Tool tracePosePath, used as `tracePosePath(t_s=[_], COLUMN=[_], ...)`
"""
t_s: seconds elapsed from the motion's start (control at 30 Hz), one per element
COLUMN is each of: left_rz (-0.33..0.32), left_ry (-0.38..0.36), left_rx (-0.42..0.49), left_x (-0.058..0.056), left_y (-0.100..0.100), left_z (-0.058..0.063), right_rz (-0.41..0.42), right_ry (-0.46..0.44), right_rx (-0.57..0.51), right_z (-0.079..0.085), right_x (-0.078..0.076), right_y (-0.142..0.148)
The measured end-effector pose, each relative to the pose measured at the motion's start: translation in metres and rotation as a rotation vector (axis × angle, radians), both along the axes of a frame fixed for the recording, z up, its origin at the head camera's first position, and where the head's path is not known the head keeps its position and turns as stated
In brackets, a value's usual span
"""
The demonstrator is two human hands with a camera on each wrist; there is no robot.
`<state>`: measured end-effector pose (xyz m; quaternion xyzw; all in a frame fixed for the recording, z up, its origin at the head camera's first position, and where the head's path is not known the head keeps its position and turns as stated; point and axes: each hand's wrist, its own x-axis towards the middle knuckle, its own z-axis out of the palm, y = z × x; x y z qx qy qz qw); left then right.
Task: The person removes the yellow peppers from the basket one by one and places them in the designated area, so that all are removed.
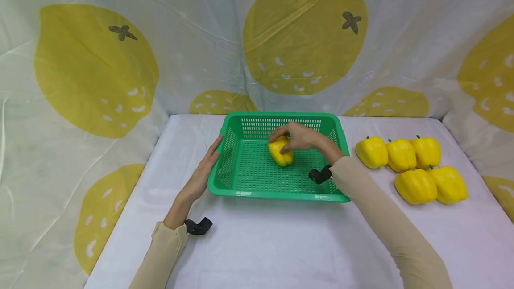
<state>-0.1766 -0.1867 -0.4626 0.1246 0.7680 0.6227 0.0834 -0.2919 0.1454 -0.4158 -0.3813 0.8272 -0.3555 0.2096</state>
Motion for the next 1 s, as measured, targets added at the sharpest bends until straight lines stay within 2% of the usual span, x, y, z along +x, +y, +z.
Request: tracePosePath(t_s=[0.2, 0.47, 0.7, 0.8, 1.0], left_rz=[0.003, -0.002, 0.001, 0.001, -0.006], left_ry=[0.001, 0.0, -0.007, -0.01, -0.006], left_rx=[-0.011, 0.007, 0.004, 0.003, 0.007], left_x=[0.0, 0.0, 0.001, 0.001, -0.001], left_y=[0.001, 0.001, 0.001, 0.001, 0.0], left_z=[-0.001, 0.001, 0.001, 0.001, 0.0], right_rz=[0.002, -0.007, -0.024, -0.087, -0.283], right_ry=[-0.076, -0.111, -0.031, 0.025, 0.105], right_rx=[-0.022, -0.024, -0.013, 0.014, 0.103], right_z=[0.001, -0.001, 0.002, 0.009, 0.02], right_x=[-0.001, -0.003, 0.003, 0.009, 0.023], right_y=[-0.001, 0.003, 0.002, 0.003, 0.014])
